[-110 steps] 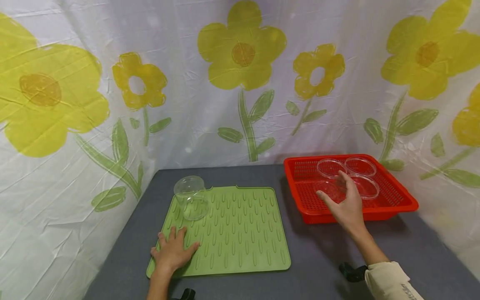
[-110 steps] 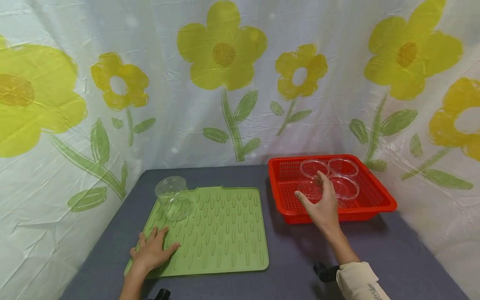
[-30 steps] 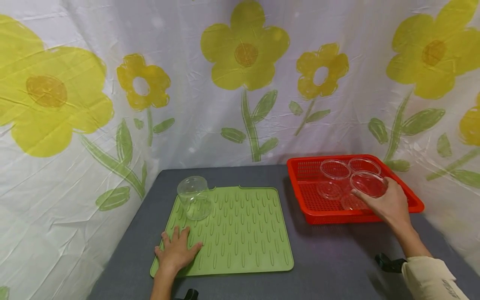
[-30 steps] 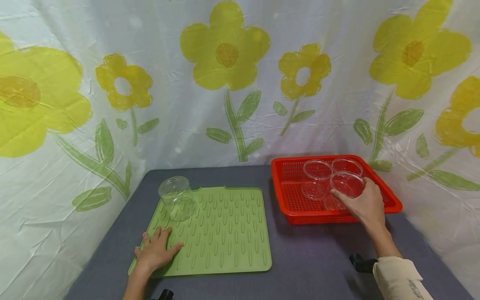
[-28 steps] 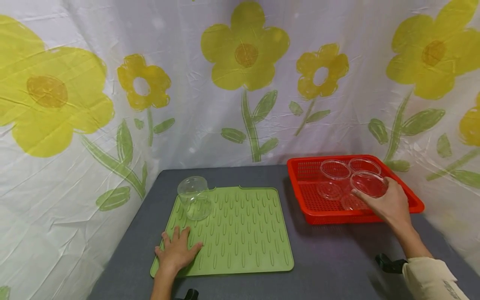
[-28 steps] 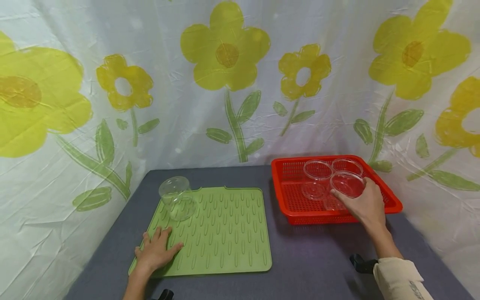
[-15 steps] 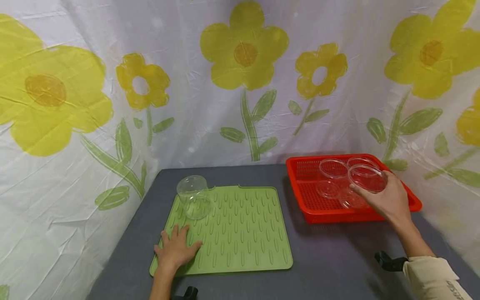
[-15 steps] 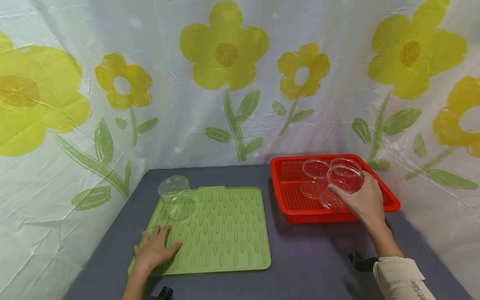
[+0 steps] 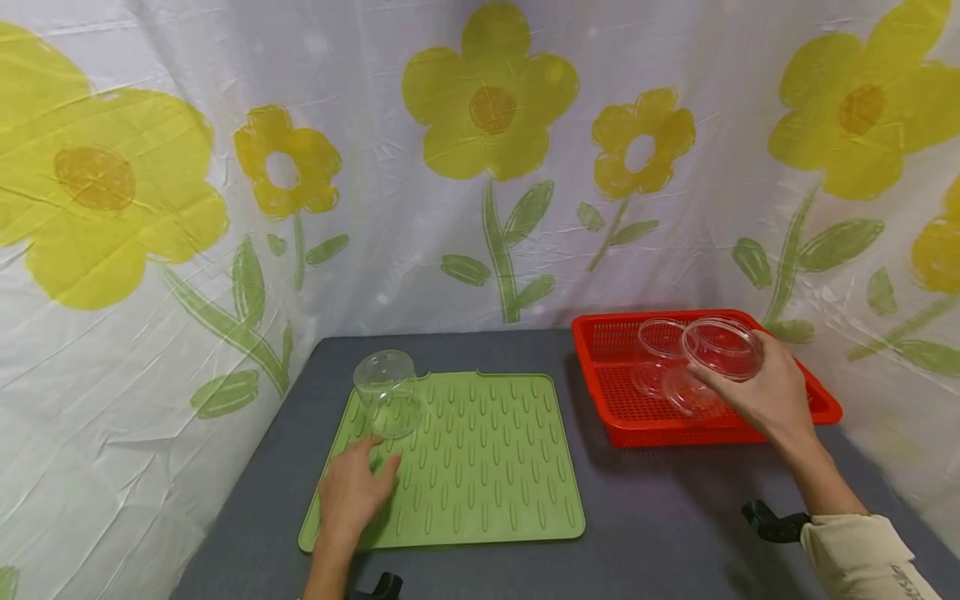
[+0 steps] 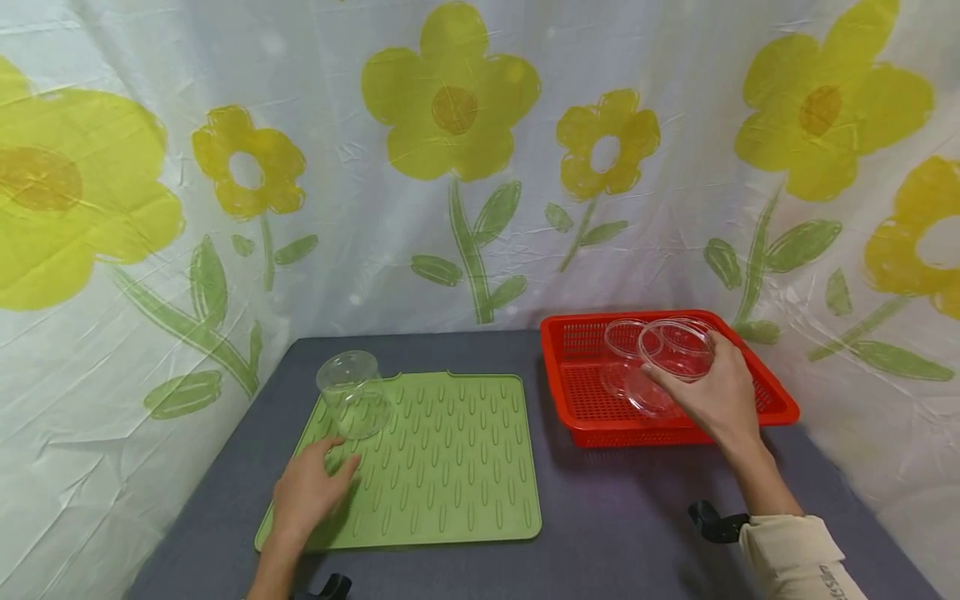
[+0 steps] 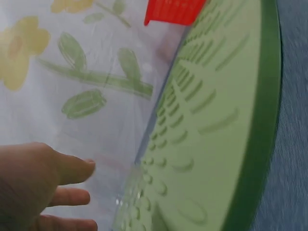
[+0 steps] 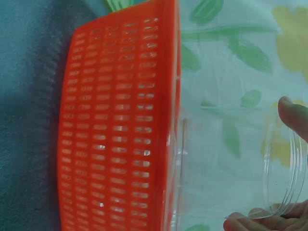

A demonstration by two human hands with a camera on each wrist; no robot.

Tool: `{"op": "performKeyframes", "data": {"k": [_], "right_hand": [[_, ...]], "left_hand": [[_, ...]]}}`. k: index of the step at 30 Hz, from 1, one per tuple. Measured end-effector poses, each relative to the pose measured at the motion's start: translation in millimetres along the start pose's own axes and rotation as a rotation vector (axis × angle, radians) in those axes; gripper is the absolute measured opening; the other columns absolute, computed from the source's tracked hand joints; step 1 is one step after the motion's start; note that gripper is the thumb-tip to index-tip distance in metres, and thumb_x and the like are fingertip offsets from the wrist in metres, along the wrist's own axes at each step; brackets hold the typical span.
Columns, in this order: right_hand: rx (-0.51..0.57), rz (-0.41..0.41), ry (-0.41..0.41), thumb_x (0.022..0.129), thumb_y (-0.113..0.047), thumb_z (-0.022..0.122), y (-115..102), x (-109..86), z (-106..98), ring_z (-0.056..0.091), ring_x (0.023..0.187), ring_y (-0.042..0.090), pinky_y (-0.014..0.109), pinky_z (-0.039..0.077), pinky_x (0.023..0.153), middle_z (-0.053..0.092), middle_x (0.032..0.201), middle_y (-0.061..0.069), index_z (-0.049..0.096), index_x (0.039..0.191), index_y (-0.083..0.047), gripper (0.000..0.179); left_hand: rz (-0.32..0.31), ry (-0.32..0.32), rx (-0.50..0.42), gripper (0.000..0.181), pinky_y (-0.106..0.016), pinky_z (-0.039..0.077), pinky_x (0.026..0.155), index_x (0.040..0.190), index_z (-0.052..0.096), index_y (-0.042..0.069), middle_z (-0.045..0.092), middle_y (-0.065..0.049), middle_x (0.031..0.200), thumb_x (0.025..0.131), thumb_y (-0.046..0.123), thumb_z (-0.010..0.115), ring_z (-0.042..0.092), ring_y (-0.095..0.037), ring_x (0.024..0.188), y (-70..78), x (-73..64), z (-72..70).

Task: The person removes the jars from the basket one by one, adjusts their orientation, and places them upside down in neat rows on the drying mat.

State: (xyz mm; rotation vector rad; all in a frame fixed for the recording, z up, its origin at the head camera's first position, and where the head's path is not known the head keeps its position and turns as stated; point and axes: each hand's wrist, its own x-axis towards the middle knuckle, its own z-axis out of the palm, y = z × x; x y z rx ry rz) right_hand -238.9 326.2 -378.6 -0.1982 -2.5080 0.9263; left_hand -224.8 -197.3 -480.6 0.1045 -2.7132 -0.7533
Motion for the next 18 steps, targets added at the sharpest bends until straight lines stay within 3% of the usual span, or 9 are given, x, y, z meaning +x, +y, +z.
{"op": "performKeyframes", "data": {"k": [8,18], "right_hand": [[0.044,-0.046,-0.002,0.082,-0.047,0.083,-19,-3.9,-2,0.044,0.132,0.053,0.072,0.041,0.102,0.043,0.15,0.034,0.031,0.156,0.005,0.104],[0.1,-0.14,-0.001,0.08,-0.043,0.086,-42,-8.5,6,0.052,0.123,0.044,0.065,0.048,0.095,0.052,0.141,0.026,0.04,0.151,0.0,0.095]], "left_hand": [[0.047,0.05,-0.159,0.035,-0.056,0.054,0.095,0.123,0.073,0.011,0.072,-0.013,0.125,0.093,0.029,0.075,0.065,-0.038,0.118,25.4,3.2,2.0],[0.157,0.098,-0.213,0.028,-0.054,0.055,0.095,0.115,0.076,0.012,0.074,-0.01,0.119,0.091,0.026,0.077,0.067,-0.034,0.117,56.1,0.9,21.0]]}}
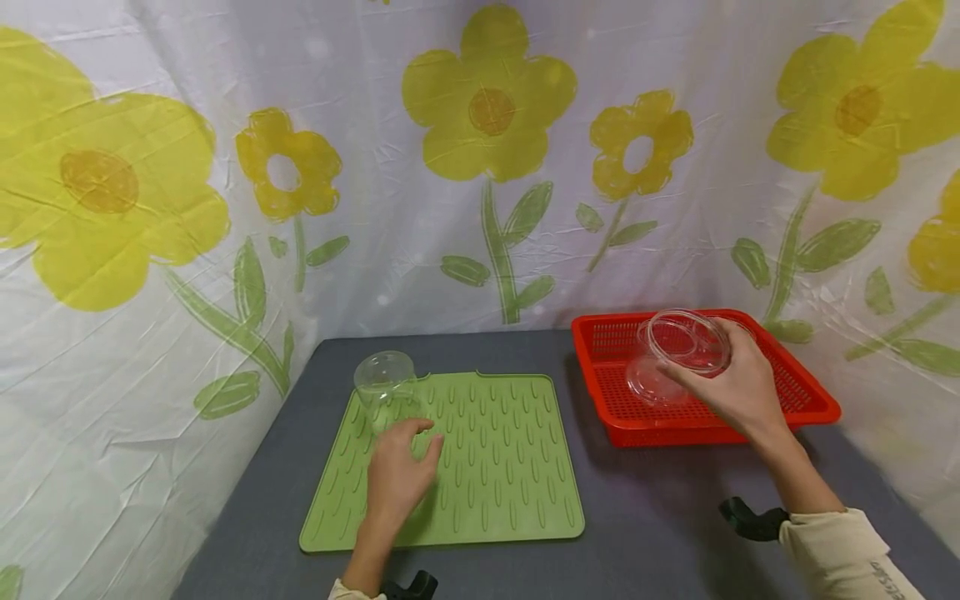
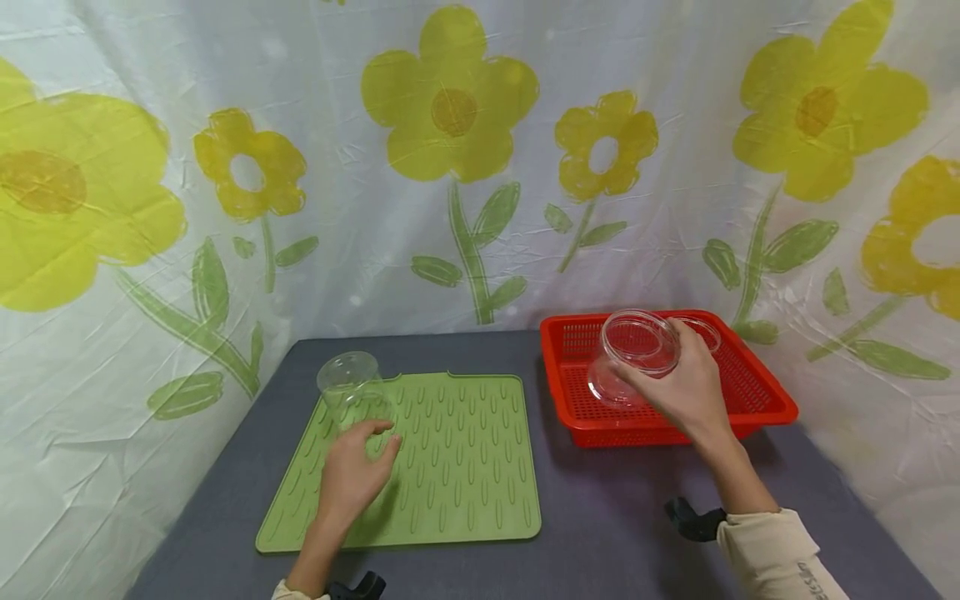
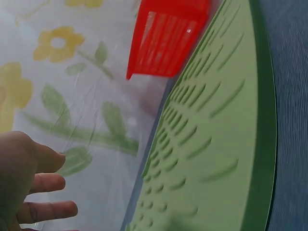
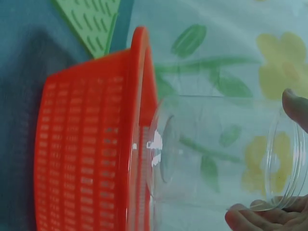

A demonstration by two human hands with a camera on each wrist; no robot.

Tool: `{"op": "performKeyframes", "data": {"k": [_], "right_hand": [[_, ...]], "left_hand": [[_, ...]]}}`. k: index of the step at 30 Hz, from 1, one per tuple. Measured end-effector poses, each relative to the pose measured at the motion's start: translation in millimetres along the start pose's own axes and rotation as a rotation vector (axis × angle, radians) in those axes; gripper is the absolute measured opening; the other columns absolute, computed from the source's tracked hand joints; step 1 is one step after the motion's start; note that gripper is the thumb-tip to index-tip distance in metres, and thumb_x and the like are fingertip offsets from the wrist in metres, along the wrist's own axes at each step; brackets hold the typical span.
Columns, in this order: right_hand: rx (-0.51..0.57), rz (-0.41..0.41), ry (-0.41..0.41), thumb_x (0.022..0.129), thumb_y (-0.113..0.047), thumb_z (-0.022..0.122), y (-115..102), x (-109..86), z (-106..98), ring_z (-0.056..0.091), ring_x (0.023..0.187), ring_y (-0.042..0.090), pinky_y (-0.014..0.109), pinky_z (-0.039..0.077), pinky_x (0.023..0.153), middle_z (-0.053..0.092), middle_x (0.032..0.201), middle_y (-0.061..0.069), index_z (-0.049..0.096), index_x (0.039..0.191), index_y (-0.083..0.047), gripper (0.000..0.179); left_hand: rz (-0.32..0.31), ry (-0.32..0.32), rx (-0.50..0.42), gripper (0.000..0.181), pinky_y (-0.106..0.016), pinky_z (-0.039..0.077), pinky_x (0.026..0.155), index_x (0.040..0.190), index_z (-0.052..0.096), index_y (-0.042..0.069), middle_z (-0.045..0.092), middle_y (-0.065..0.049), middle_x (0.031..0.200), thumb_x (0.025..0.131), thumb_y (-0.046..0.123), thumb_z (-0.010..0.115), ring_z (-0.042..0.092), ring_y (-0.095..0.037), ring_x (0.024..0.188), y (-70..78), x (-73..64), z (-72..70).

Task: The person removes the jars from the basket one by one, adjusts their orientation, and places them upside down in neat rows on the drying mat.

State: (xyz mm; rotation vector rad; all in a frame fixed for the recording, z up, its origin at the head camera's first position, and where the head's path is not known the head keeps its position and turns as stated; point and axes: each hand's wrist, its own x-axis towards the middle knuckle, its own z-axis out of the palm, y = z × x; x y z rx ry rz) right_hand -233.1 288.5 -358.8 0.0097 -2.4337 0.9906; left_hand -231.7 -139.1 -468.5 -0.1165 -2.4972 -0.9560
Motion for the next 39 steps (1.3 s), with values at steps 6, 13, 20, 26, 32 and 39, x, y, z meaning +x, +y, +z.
{"op": "performKeyframes", "data": {"k": [6,13,20,26,32,39], "right_hand": [[0.043,-0.041,-0.038,0.081,-0.043,0.085,-13,1.6,8,0.049,0.13,0.046,0.07,0.044,0.101,0.048,0.149,0.027,0.034,0.155,-0.001,0.099],[0.103,-0.064,-0.062,0.082,-0.04,0.085,-24,1.8,20,0.049,0.134,0.045,0.068,0.044,0.104,0.047,0.152,0.025,0.035,0.156,-0.001,0.097],[0.129,-0.075,-0.089,0.082,-0.041,0.084,-39,0.2,37,0.049,0.134,0.044,0.067,0.046,0.103,0.045,0.154,0.023,0.036,0.156,-0.004,0.095],[0.149,-0.104,-0.123,0.082,-0.039,0.085,-51,-1.4,51,0.054,0.126,0.04,0.062,0.052,0.098,0.049,0.15,0.021,0.038,0.154,-0.003,0.094],[0.152,-0.116,-0.182,0.08,-0.041,0.087,-61,-5.5,66,0.051,0.132,0.039,0.061,0.05,0.102,0.047,0.152,0.02,0.036,0.155,-0.002,0.098],[0.182,-0.138,-0.224,0.076,-0.04,0.09,-73,-8.9,83,0.052,0.134,0.038,0.059,0.051,0.102,0.045,0.155,0.018,0.036,0.156,-0.005,0.102]], "left_hand": [[0.078,0.006,-0.044,0.028,-0.054,0.055,0.094,0.115,0.075,0.014,0.074,-0.008,0.118,0.09,0.025,0.078,0.067,-0.034,0.116,19.8,4.9,14.3],[0.117,-0.043,-0.097,0.031,-0.053,0.054,0.095,0.122,0.072,0.017,0.072,-0.005,0.123,0.093,0.028,0.075,0.066,-0.031,0.118,45.6,19.2,23.7],[0.18,-0.123,-0.153,0.044,-0.055,0.051,0.102,0.13,0.069,0.02,0.067,-0.004,0.134,0.091,0.039,0.076,0.061,-0.03,0.128,72.3,39.7,29.4],[0.218,-0.235,-0.184,0.078,-0.06,0.045,0.11,0.147,0.056,0.023,0.051,-0.004,0.156,0.081,0.053,0.082,0.047,-0.033,0.144,97.4,56.4,30.2],[0.21,-0.339,-0.233,0.106,-0.058,0.044,0.112,0.159,0.036,0.029,0.038,-0.001,0.164,0.071,0.056,0.088,0.041,-0.03,0.149,115.4,64.4,30.0],[0.209,-0.363,-0.278,0.118,-0.056,0.045,0.111,0.162,0.028,0.03,0.037,0.002,0.164,0.067,0.05,0.094,0.042,-0.029,0.148,121.5,64.4,36.1]]}}
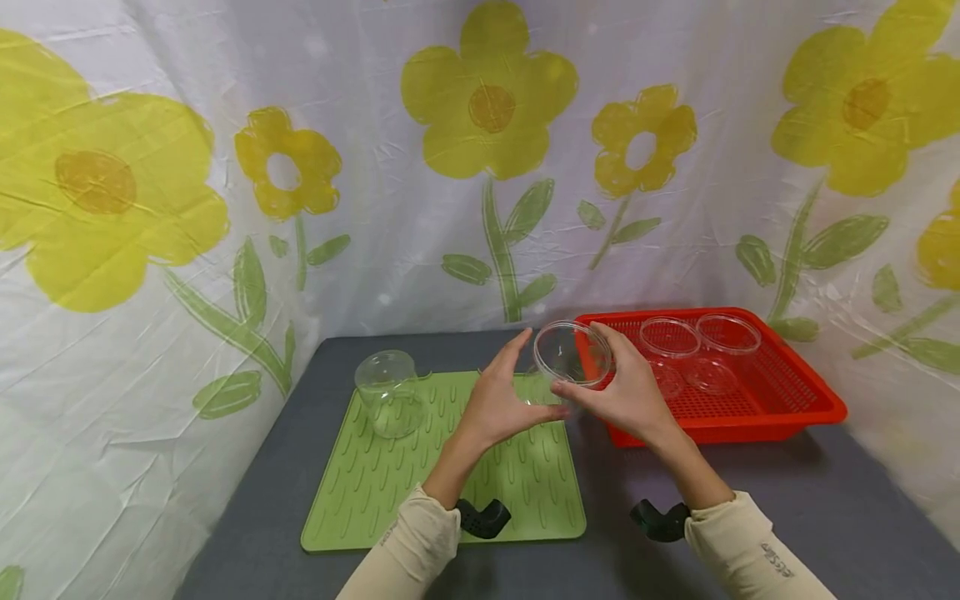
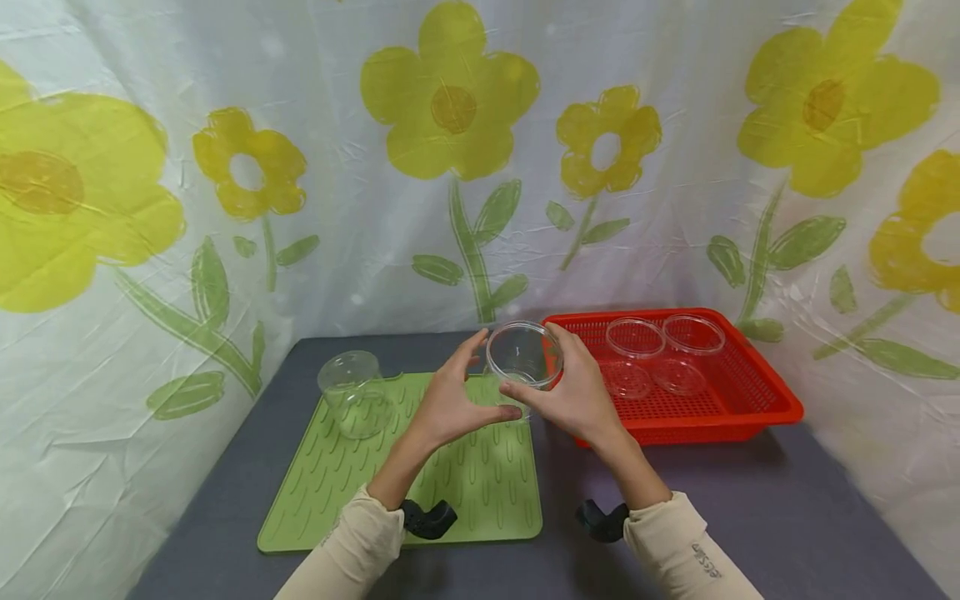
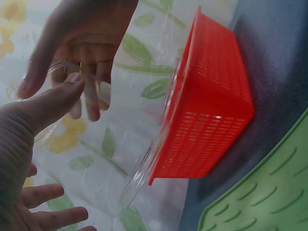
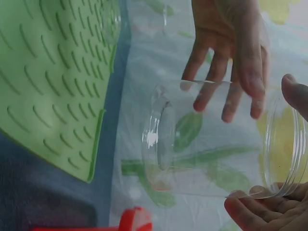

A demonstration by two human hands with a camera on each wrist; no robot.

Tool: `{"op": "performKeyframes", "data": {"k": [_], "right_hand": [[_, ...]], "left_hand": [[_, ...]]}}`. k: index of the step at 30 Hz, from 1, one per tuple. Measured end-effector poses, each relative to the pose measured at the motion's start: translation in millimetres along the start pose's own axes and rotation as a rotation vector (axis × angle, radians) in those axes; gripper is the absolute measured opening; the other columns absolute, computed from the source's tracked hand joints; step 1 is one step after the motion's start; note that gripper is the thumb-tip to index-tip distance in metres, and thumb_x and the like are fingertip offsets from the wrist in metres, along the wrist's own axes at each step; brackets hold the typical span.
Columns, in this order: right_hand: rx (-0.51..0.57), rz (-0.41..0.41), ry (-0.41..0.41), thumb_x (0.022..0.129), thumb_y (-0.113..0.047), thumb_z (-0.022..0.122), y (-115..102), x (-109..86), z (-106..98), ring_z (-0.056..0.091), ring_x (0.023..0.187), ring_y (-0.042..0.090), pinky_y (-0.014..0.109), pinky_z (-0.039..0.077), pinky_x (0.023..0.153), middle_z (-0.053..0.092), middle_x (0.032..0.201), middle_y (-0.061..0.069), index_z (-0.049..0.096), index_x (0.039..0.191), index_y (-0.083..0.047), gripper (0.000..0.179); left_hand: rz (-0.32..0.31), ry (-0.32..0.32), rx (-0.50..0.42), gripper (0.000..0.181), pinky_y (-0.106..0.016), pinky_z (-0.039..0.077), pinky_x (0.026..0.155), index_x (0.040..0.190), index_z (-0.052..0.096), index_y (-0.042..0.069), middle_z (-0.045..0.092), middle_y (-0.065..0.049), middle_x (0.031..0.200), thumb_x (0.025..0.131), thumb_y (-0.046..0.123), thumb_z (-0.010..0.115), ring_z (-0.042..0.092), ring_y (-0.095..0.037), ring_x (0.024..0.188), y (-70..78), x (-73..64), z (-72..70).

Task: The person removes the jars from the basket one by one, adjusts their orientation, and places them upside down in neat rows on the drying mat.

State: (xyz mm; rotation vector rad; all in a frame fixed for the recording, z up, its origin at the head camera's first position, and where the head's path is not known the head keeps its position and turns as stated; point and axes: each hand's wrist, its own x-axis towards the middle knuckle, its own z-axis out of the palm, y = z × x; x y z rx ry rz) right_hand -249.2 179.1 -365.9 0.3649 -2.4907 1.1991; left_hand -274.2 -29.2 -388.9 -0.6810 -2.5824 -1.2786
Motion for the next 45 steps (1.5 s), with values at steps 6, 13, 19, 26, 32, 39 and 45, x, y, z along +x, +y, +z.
{"op": "performKeyframes", "data": {"k": [6,13,19,26,32,39,45], "right_hand": [[0.026,-0.011,-0.014,0.076,-0.042,0.09,-8,1.2,12,0.053,0.132,0.034,0.054,0.055,0.096,0.045,0.156,0.015,0.036,0.157,-0.008,0.103],[0.025,-0.017,-0.041,0.076,-0.042,0.089,-7,1.2,19,0.047,0.139,0.037,0.059,0.051,0.102,0.039,0.16,0.016,0.032,0.159,-0.008,0.106],[0.07,-0.058,-0.054,0.077,-0.037,0.089,0,-1.8,22,0.045,0.142,0.036,0.06,0.046,0.109,0.04,0.16,0.016,0.026,0.161,-0.009,0.109],[0.113,-0.118,-0.091,0.076,-0.028,0.091,15,-10.6,26,0.049,0.136,0.036,0.061,0.044,0.11,0.045,0.154,0.016,0.024,0.162,-0.01,0.11],[0.128,-0.142,-0.114,0.074,-0.026,0.093,22,-13.4,32,0.048,0.137,0.036,0.059,0.043,0.112,0.043,0.157,0.015,0.021,0.163,-0.01,0.115],[0.159,-0.17,-0.111,0.072,-0.024,0.094,23,-15.0,40,0.052,0.137,0.038,0.056,0.045,0.11,0.05,0.15,0.018,0.024,0.162,-0.007,0.115],[0.187,-0.19,-0.095,0.074,-0.023,0.093,23,-16.6,45,0.056,0.133,0.04,0.06,0.051,0.102,0.051,0.151,0.017,0.025,0.163,-0.016,0.112]], "left_hand": [[0.059,0.043,-0.044,0.112,-0.053,0.049,0.106,0.16,0.031,0.025,0.049,-0.006,0.155,0.069,0.043,0.094,0.052,-0.029,0.139,-3.9,2.0,2.6],[0.081,0.069,-0.091,0.103,-0.052,0.05,0.106,0.157,0.034,0.019,0.054,-0.01,0.147,0.073,0.036,0.092,0.055,-0.03,0.134,-9.9,-0.2,3.1],[0.023,0.105,-0.164,0.103,-0.05,0.051,0.102,0.156,0.036,0.023,0.055,-0.009,0.146,0.071,0.036,0.093,0.057,-0.031,0.129,-15.4,-6.3,3.7],[-0.007,0.152,-0.256,0.102,-0.054,0.049,0.105,0.156,0.033,0.026,0.052,-0.008,0.15,0.074,0.034,0.092,0.053,-0.028,0.135,-22.7,-15.2,5.5],[-0.02,0.184,-0.316,0.099,-0.057,0.05,0.104,0.157,0.032,0.021,0.053,-0.008,0.149,0.077,0.034,0.09,0.059,-0.03,0.124,-22.5,-17.6,5.0],[-0.051,0.165,-0.407,0.101,-0.055,0.051,0.105,0.158,0.032,0.018,0.054,-0.009,0.148,0.077,0.04,0.088,0.06,-0.033,0.127,-21.0,-21.6,6.5],[-0.033,0.161,-0.434,0.098,-0.053,0.053,0.103,0.157,0.032,0.016,0.055,-0.012,0.147,0.079,0.037,0.087,0.062,-0.032,0.124,-20.7,-23.9,11.0]]}}
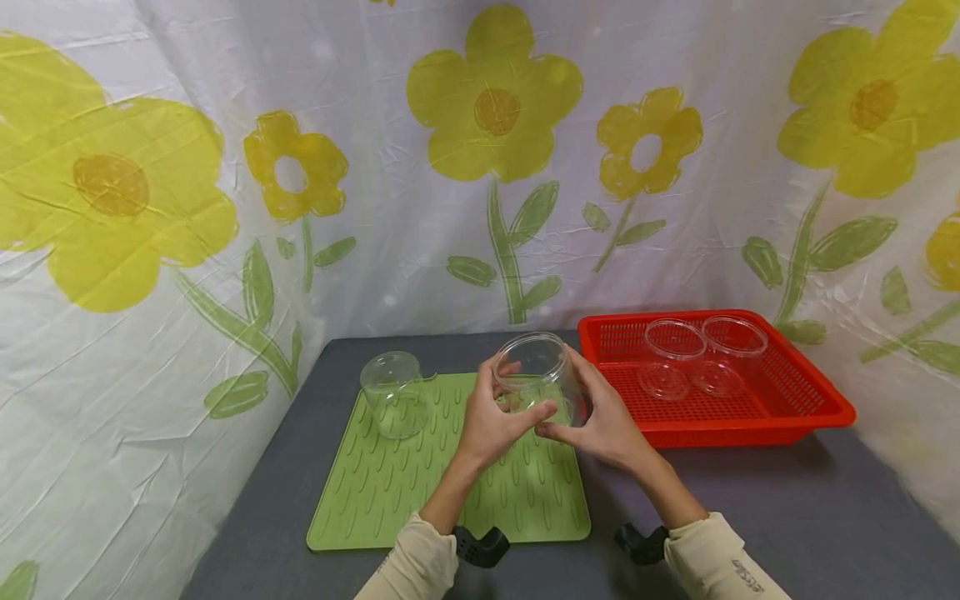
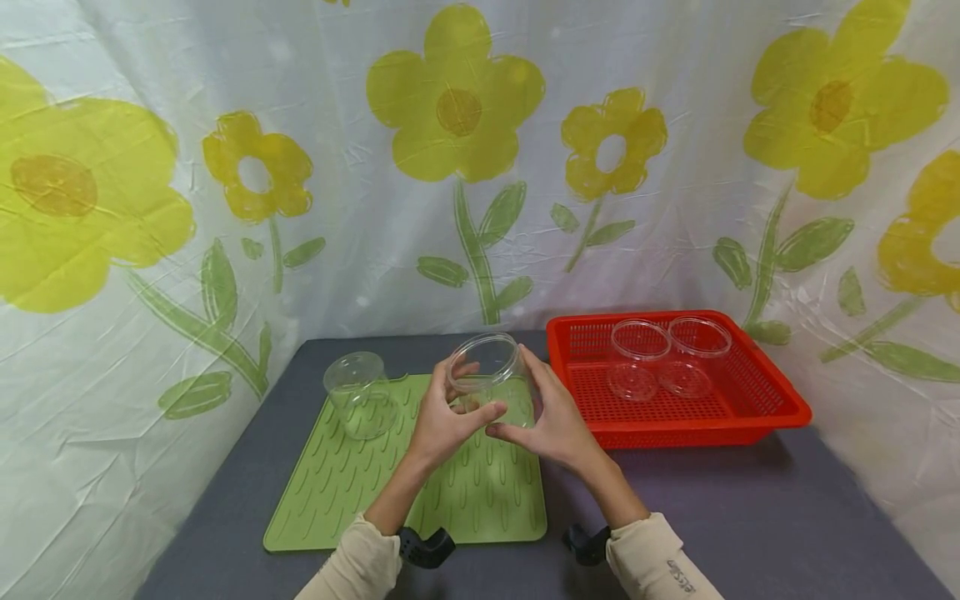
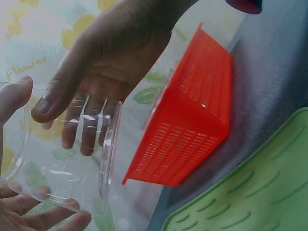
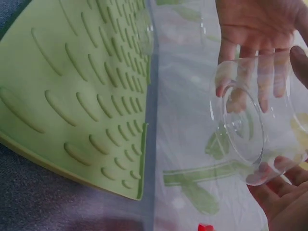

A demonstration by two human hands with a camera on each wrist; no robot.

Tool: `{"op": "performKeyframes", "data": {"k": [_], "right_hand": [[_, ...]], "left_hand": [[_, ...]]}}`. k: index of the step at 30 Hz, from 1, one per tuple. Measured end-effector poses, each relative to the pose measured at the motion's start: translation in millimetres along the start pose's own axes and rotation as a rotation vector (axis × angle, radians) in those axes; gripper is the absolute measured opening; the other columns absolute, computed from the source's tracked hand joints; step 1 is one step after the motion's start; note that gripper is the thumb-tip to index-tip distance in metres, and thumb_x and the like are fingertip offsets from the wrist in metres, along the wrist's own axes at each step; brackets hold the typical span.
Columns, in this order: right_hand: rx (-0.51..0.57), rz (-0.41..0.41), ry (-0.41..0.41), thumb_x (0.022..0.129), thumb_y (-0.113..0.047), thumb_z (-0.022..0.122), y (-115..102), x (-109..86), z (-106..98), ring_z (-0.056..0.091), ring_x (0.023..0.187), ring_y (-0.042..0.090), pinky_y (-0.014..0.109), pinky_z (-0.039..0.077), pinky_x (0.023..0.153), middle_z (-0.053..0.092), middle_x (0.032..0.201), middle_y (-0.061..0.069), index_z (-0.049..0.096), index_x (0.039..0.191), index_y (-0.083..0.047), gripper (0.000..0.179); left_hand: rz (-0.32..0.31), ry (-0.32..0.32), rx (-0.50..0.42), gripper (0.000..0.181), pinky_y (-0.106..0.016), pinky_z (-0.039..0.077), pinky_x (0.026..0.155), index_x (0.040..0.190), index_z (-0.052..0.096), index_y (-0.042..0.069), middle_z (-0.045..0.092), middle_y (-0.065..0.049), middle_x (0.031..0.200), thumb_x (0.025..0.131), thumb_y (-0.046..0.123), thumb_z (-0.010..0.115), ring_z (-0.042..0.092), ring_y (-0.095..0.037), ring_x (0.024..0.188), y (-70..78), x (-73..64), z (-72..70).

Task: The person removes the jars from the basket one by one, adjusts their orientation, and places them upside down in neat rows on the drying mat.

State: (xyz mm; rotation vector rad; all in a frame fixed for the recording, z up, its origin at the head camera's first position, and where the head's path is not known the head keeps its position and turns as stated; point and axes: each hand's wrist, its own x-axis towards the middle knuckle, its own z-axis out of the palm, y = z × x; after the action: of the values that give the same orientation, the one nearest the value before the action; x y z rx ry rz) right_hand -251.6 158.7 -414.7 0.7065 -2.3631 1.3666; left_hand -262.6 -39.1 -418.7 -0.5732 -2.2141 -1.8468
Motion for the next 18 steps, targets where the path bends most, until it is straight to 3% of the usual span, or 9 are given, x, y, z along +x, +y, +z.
{"op": "performKeyframes", "data": {"k": [7,13,15,18], "right_hand": [[-0.009,0.01,0.002,0.076,-0.023,0.091,1.5,-4.5,1.1,0.054,0.137,0.037,0.055,0.051,0.1,0.05,0.153,0.017,0.027,0.162,-0.019,0.108],[-0.013,0.009,0.003,0.077,-0.024,0.091,1.5,-6.8,0.3,0.057,0.128,0.031,0.033,0.048,0.078,0.05,0.152,0.015,0.028,0.162,-0.018,0.106],[-0.015,0.004,0.005,0.077,-0.023,0.091,1.6,-7.1,0.0,0.057,0.128,0.029,0.035,0.052,0.083,0.051,0.152,0.013,0.028,0.162,-0.017,0.106],[-0.02,0.0,0.001,0.076,-0.024,0.092,2.2,-7.9,-0.5,0.054,0.135,0.03,0.047,0.053,0.101,0.05,0.153,0.011,0.028,0.162,-0.018,0.107]], "left_hand": [[-0.005,-0.018,0.012,0.1,-0.052,0.053,0.104,0.158,0.03,0.017,0.055,-0.008,0.147,0.078,0.036,0.088,0.06,-0.033,0.127,-1.7,-1.7,1.8],[-0.011,-0.032,0.032,0.103,-0.055,0.053,0.102,0.159,0.028,0.018,0.054,-0.008,0.148,0.077,0.039,0.088,0.062,-0.032,0.123,-3.2,-3.1,1.7],[-0.009,-0.036,0.038,0.104,-0.055,0.053,0.102,0.159,0.028,0.018,0.054,-0.007,0.148,0.077,0.04,0.089,0.062,-0.032,0.123,-3.7,-3.3,1.5],[-0.012,-0.04,0.047,0.107,-0.055,0.052,0.104,0.159,0.027,0.019,0.053,-0.007,0.15,0.076,0.045,0.09,0.06,-0.032,0.126,-3.2,-3.9,-0.5]]}}
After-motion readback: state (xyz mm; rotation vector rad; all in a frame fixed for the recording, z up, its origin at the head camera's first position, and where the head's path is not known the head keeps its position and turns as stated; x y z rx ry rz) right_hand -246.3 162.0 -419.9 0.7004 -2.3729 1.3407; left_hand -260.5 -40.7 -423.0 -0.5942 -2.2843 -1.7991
